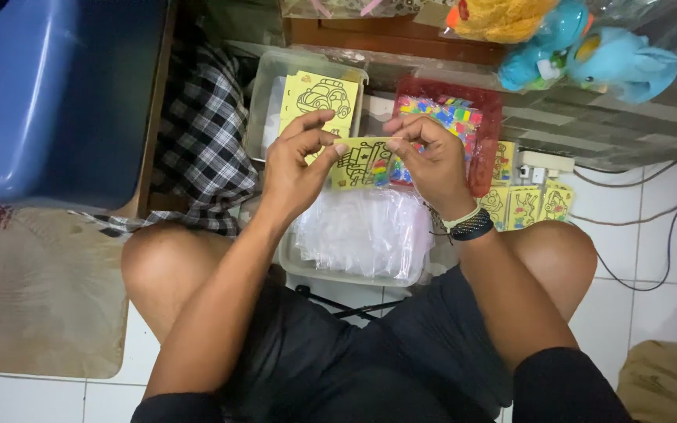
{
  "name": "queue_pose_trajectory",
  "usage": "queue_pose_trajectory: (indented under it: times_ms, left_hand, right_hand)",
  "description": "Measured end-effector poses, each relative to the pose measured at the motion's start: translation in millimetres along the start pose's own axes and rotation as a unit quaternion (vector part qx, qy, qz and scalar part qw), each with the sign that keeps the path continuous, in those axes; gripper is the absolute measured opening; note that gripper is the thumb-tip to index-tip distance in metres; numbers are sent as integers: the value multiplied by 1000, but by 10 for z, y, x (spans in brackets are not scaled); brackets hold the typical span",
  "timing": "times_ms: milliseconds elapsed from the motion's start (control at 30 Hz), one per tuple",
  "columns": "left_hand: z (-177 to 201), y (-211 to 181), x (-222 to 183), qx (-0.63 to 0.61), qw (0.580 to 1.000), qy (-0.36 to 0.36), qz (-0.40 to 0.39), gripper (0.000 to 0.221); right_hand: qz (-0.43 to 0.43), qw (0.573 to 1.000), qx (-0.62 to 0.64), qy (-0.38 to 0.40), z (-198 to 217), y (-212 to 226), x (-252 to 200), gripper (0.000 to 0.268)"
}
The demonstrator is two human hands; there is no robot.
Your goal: A person is packaging small illustrated cards and colorful stickers into individual plastic bags.
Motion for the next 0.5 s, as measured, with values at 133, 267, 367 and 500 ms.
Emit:
queue_pose_trajectory:
  times_ms: [133, 267, 367, 500]
  left_hand:
    - [-11, 266, 0, -10, 1000, -11, 27, 4]
    - [28, 396, -13, -33, 996, -32, 78, 5]
    - [61, 365, 4, -51, 995, -38, 82, 5]
    - [32, 443, 18, -63, 994, -31, 78, 5]
  right_hand:
    - [-34, 999, 36, 16, -42, -220, -56, 11]
    - [-44, 997, 52, 36, -73, -241, -51, 15]
    - [-47, 998, 47, 19, -54, -279, -56, 11]
    - [-49, 998, 26, -10, 65, -219, -26, 11]
Point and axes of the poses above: each hand's wrist, its own x-axis towards the middle knuckle, its own z-axis out of the back of the hand, y = z × x, the point moved 8 cm from there along x, towards the middle knuckle, and after that the axes turned 5 degrees about -x, right-handed, at the moved point
